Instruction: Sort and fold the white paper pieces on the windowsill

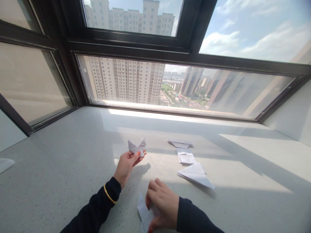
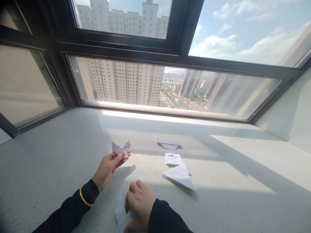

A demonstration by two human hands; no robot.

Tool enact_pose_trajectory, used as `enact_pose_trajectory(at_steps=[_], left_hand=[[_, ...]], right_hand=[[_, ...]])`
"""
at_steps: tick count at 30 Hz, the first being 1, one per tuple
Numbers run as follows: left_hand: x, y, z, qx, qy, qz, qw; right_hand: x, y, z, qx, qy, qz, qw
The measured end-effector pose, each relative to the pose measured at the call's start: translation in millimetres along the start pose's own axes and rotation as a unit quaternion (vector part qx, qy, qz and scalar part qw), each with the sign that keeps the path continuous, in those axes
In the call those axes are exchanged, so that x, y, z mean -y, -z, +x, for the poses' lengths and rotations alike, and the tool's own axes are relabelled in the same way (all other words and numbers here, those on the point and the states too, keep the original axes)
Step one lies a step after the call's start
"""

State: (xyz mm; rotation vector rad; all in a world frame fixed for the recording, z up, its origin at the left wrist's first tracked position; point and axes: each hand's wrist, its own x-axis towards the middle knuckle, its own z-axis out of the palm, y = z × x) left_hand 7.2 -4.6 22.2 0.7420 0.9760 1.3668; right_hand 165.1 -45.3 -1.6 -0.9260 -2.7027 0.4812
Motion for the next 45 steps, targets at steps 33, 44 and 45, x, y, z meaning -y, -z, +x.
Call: enact_pose_trajectory(at_steps=[33, 44, 45], left_hand=[[-0.2, -11.5, -17.5, 0.253, 0.126, 0.193, 0.939], [8.3, -5.7, -15.1, 0.326, 0.154, 0.180, 0.915], [8.5, -5.0, -14.7, 0.334, 0.156, 0.182, 0.912]], right_hand=[[-26.7, 43.8, 4.1, -0.231, -0.111, -0.017, 0.966], [-23.0, 43.9, 5.1, -0.199, -0.070, -0.123, 0.970], [-22.7, 43.8, 5.1, -0.194, -0.071, -0.124, 0.970]])
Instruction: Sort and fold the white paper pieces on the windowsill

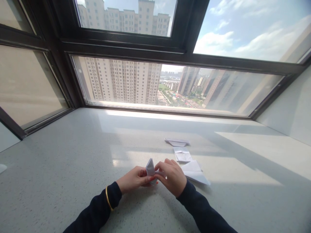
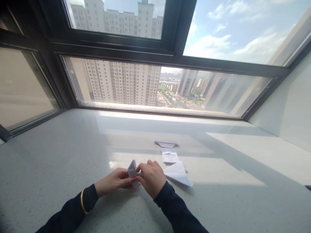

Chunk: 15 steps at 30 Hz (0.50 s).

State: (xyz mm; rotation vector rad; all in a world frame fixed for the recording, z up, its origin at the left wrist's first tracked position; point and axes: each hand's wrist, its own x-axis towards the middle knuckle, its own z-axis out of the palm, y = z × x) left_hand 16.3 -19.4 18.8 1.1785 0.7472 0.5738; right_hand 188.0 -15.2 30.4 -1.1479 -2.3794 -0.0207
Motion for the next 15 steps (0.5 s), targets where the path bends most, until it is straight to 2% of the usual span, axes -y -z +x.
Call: enact_pose_trajectory(at_steps=[4, 10, 13, 15], left_hand=[[1.2, 2.1, 0.2, 0.021, -0.014, 0.012, 1.000], [2.9, 1.8, 1.3, 0.015, -0.029, 0.021, 0.999], [2.7, 1.0, 1.7, 0.005, -0.033, -0.009, 0.999], [2.6, 1.4, 2.4, -0.024, -0.041, -0.026, 0.999]], right_hand=[[1.4, 0.1, 0.2, 0.018, -0.010, 0.004, 1.000], [3.4, -1.8, -0.7, 0.018, -0.013, 0.020, 1.000], [2.0, -4.8, -1.7, -0.026, -0.012, 0.050, 0.998], [-0.4, -7.4, -1.9, -0.099, -0.031, 0.097, 0.990]])
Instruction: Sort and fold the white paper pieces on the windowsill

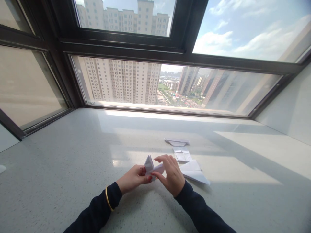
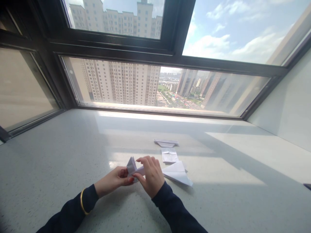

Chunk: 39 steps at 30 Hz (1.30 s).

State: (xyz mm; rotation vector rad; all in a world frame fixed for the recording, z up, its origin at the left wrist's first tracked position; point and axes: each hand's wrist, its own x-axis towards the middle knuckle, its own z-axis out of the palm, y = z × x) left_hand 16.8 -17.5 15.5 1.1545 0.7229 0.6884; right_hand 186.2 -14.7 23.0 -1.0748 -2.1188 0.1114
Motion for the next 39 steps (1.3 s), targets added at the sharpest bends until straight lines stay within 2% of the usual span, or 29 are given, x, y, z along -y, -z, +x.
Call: enact_pose_trajectory(at_steps=[2, 4, 6, 8, 10, 14, 16, 20, 23, 28, 33, 39], left_hand=[[0.4, 1.2, 1.2, -0.039, -0.018, -0.014, 0.999], [1.3, 2.5, 2.8, -0.059, -0.037, -0.022, 0.997], [2.6, 3.0, 4.2, -0.047, -0.051, -0.007, 0.998], [4.3, 2.4, 5.2, -0.025, -0.068, 0.030, 0.997], [5.6, 1.0, 5.6, -0.037, -0.100, 0.063, 0.992], [3.1, -2.7, 3.3, -0.140, -0.174, 0.072, 0.972], [0.1, -4.5, 1.9, -0.157, -0.190, 0.064, 0.967], [-0.1, -7.3, 2.8, -0.175, -0.162, 0.072, 0.968], [2.3, -9.7, 4.5, -0.203, -0.148, 0.086, 0.964], [-0.1, -13.3, 2.5, -0.204, -0.166, 0.091, 0.961], [1.3, -10.3, 3.6, -0.205, -0.114, 0.093, 0.968], [2.3, -10.1, 4.4, -0.201, -0.138, 0.094, 0.965]], right_hand=[[-3.5, -2.1, 0.0, -0.079, -0.051, 0.065, 0.993], [-6.3, -4.2, 0.4, -0.102, -0.118, 0.144, 0.977], [-7.1, -5.7, 0.7, -0.067, -0.169, 0.219, 0.959], [-5.4, -6.3, 0.7, -0.019, -0.189, 0.264, 0.946], [-1.5, -5.7, 0.2, -0.003, -0.178, 0.257, 0.950], [7.9, -4.8, -2.3, -0.036, -0.089, 0.185, 0.978], [10.5, -7.6, -4.1, -0.024, -0.061, 0.169, 0.983], [10.4, -18.5, -7.7, 0.034, -0.061, 0.160, 0.985], [10.4, -23.0, -8.8, 0.034, -0.063, 0.156, 0.985], [13.7, -20.5, -7.8, 0.002, -0.066, 0.178, 0.982], [9.1, -24.0, -6.1, 0.056, -0.128, 0.150, 0.979], [7.2, -24.2, -6.1, 0.041, -0.093, 0.130, 0.986]])
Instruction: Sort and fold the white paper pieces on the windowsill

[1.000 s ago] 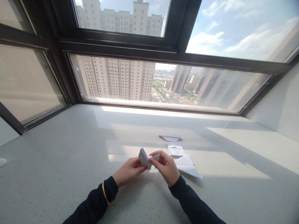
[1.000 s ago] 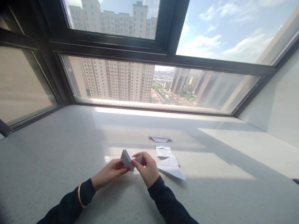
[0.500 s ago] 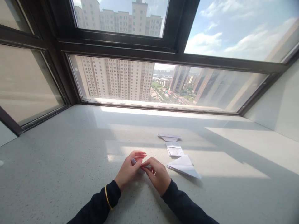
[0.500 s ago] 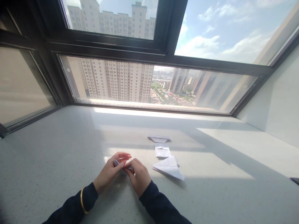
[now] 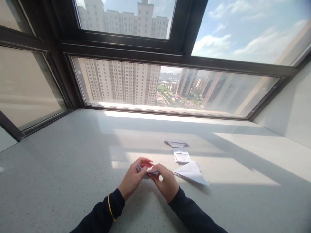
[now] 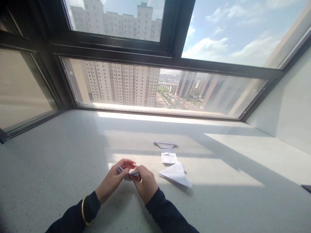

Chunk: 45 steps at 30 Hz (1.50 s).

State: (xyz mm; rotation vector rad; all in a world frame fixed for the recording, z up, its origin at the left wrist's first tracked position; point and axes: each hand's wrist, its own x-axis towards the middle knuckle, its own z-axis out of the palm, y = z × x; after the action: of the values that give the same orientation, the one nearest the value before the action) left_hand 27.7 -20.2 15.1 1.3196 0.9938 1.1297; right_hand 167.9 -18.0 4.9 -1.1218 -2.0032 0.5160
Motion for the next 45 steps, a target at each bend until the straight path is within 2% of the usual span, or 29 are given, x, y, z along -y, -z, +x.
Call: enact_pose_trajectory(at_steps=[4, 8, 11, 14, 19, 25, 30, 38, 42, 45], left_hand=[[3.4, 0.4, 0.6, 0.019, 0.039, -0.020, 0.999], [0.9, 0.7, 0.7, 0.015, 0.048, -0.012, 0.999], [-0.8, 1.2, 1.4, 0.034, 0.048, -0.036, 0.998], [2.4, 3.0, 3.3, 0.069, 0.035, -0.045, 0.996], [2.2, 6.0, 4.0, 0.099, 0.043, 0.028, 0.994], [-9.8, 5.4, 0.7, 0.083, 0.030, 0.105, 0.991], [-3.0, 7.9, 1.5, 0.076, 0.011, 0.167, 0.983], [-7.8, 5.5, -1.3, 0.048, -0.001, 0.182, 0.982], [-12.3, 11.2, 1.0, 0.003, 0.025, 0.111, 0.994], [-13.6, 18.3, 4.3, -0.041, 0.033, 0.075, 0.996]], right_hand=[[-0.6, -1.1, -0.3, 0.028, -0.014, -0.008, 0.999], [-1.2, 0.3, 0.1, 0.016, -0.034, 0.012, 0.999], [-1.4, 3.3, 1.2, -0.003, -0.084, 0.093, 0.992], [-2.6, 5.2, 2.8, -0.022, -0.134, 0.213, 0.968], [-3.8, 5.5, 5.2, -0.036, -0.164, 0.299, 0.939], [-1.6, 7.3, 6.3, -0.035, -0.164, 0.302, 0.938], [-2.4, 6.7, 5.1, -0.022, -0.169, 0.295, 0.940], [-3.5, 9.1, 3.5, -0.016, -0.170, 0.266, 0.949], [-7.7, 18.5, -16.2, 0.045, -0.207, 0.264, 0.941], [-14.6, 37.9, -46.2, 0.112, -0.254, 0.268, 0.922]])
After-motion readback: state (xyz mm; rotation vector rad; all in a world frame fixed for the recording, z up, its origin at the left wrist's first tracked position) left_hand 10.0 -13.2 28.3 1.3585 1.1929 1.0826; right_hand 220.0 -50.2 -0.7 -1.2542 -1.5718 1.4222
